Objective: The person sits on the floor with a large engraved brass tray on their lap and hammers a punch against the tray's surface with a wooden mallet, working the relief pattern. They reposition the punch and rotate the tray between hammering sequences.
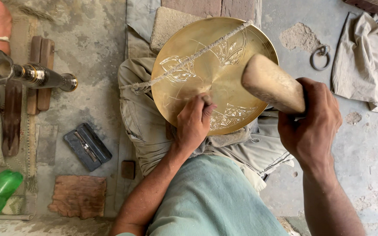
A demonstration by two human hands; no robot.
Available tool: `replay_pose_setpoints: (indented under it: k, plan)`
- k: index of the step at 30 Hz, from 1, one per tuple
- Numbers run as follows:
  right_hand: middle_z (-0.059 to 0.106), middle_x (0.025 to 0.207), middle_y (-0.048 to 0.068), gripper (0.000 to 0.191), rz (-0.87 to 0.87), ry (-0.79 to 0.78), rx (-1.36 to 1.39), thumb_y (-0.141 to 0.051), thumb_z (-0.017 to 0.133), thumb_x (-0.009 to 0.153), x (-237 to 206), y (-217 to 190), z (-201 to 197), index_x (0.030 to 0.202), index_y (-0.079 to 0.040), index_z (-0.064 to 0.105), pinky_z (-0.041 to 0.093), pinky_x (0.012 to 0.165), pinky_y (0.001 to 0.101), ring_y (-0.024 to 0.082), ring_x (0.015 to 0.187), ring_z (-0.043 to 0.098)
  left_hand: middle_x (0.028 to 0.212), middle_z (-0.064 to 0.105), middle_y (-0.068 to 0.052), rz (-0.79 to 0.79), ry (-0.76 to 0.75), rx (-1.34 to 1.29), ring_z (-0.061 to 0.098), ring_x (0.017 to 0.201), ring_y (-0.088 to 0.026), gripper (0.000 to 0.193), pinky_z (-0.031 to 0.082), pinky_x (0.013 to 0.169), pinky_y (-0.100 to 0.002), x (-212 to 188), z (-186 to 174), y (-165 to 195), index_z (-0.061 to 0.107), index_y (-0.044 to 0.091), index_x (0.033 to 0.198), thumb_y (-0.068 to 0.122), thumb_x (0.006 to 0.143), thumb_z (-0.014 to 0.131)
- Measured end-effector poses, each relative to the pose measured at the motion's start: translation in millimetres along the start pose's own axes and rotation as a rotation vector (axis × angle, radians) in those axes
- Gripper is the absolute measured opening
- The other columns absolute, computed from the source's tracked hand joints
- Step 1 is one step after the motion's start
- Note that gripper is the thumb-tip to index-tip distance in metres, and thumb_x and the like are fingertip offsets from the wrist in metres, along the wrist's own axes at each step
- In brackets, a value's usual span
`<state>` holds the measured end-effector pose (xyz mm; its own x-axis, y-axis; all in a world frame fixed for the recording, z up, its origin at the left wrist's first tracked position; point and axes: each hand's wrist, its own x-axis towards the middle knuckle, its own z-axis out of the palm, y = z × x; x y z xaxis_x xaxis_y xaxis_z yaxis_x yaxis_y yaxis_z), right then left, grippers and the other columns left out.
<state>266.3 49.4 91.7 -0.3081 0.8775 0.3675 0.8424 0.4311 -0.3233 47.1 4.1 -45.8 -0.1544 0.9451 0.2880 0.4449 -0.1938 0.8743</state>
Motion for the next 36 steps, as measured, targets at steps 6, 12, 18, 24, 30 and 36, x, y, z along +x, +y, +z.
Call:
replay_pose_setpoints:
  k: [6,12,18,24,30,36]
  plan:
    - [0.066,0.104,0.013,0.033,0.016,-0.069,0.121,-0.002,0.075,0.094,13.4,-16.4,-2.6,0.123,-0.001,0.06,0.051,0.084,0.0404,0.03,0.093,0.066,0.097,0.062,-0.01,-0.019,0.041,-0.116,0.07,0.084,-0.026,0.018,0.057,0.072,-0.037,-3.5,0.0,0.0,0.052,0.002,0.109,0.013,0.106,0.065]
    - [0.068,0.094,0.01,0.029,-0.189,-0.181,-0.199,-0.007,0.073,0.089,34.1,-31.6,4.2,0.117,-0.009,0.066,0.05,0.081,0.0393,0.026,0.082,0.066,0.096,0.066,-0.012,0.031,0.055,-0.024,0.069,0.087,-0.031,0.018,0.057,0.074,-0.041,-12.2,4.6,-7.1,0.057,0.002,0.111,0.015,0.104,0.067]
    - [0.068,0.098,0.01,0.035,-0.076,-0.186,-0.139,-0.006,0.07,0.088,23.8,-26.1,6.7,0.122,-0.011,0.067,0.045,0.082,0.0408,0.027,0.088,0.063,0.101,0.07,-0.015,0.069,-0.041,0.069,0.07,0.09,-0.037,0.018,0.056,0.073,-0.047,-10.5,2.5,-18.9,0.062,0.006,0.117,0.016,0.103,0.068]
    - [0.067,0.106,0.011,0.034,0.069,-0.112,-0.012,-0.003,0.068,0.093,-15.6,1.5,5.3,0.126,-0.008,0.062,0.048,0.09,0.0395,0.028,0.097,0.064,0.104,0.071,-0.009,0.169,-0.379,0.111,0.074,0.087,-0.029,0.026,0.06,0.069,-0.041,20.7,-5.3,-17.0,0.057,0.014,0.123,0.018,0.1,0.069]
    - [0.068,0.104,0.013,0.038,0.241,-0.021,0.058,0.002,0.067,0.091,-67.1,20.5,25.4,0.128,-0.004,0.059,0.051,0.08,0.0416,0.027,0.088,0.067,0.1,0.073,-0.005,0.361,-0.676,0.118,0.076,0.086,-0.025,0.037,0.064,0.069,-0.035,56.1,-13.1,-10.9,0.059,0.014,0.127,-0.001,0.093,0.061]
    - [0.071,0.102,0.017,0.039,0.321,-0.078,0.029,0.005,0.07,0.085,-101.7,33.7,39.4,0.122,-0.001,0.062,0.055,0.085,0.0429,0.028,0.093,0.071,0.091,0.07,-0.006,0.386,-0.864,0.281,0.077,0.08,-0.023,0.026,0.064,0.066,-0.034,74.9,-6.5,-2.5,0.061,0.015,0.121,0.003,0.098,0.061]
